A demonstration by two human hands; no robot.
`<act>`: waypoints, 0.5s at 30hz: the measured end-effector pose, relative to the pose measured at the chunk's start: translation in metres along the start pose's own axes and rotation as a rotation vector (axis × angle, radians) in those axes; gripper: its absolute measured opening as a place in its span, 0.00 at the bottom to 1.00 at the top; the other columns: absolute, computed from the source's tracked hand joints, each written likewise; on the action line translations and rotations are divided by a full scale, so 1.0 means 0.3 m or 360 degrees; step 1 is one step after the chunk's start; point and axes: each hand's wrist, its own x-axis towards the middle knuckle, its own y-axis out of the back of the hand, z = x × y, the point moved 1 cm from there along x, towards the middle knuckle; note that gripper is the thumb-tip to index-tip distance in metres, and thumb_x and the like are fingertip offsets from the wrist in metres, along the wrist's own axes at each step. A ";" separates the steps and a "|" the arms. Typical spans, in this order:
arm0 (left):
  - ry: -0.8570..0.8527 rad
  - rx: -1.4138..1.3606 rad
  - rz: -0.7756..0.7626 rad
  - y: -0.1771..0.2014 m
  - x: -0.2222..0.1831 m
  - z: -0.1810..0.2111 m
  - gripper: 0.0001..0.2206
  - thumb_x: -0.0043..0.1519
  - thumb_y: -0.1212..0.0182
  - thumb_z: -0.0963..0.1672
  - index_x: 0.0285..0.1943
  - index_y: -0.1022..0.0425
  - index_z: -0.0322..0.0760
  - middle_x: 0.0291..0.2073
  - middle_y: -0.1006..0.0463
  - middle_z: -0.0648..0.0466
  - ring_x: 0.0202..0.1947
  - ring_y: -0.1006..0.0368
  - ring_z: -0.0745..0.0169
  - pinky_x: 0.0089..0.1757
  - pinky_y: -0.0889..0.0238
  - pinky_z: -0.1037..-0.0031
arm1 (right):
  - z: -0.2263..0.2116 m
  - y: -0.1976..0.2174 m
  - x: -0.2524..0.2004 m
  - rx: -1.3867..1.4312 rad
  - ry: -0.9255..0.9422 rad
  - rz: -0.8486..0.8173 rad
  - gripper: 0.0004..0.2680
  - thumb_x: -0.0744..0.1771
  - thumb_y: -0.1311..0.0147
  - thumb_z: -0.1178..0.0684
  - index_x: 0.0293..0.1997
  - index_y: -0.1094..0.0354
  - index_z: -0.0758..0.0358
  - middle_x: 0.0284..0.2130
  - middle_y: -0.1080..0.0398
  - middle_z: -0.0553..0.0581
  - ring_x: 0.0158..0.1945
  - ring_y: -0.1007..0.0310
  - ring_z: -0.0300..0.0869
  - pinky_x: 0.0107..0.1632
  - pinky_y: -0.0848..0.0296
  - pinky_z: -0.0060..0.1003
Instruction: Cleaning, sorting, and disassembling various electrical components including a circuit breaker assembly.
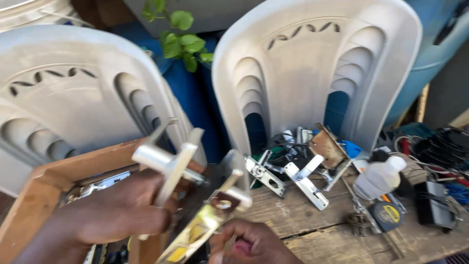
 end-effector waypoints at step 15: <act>-0.0382 -0.1050 -0.0599 -0.364 0.895 0.014 0.26 0.56 0.47 0.37 0.68 0.35 0.37 0.43 0.24 0.49 0.37 0.23 0.58 0.35 0.28 0.69 | -0.262 0.443 -0.225 -0.0700 0.0253 0.1604 0.22 0.62 0.31 0.47 0.64 0.25 0.40 0.44 0.14 0.43 0.37 0.21 0.33 0.39 0.20 0.33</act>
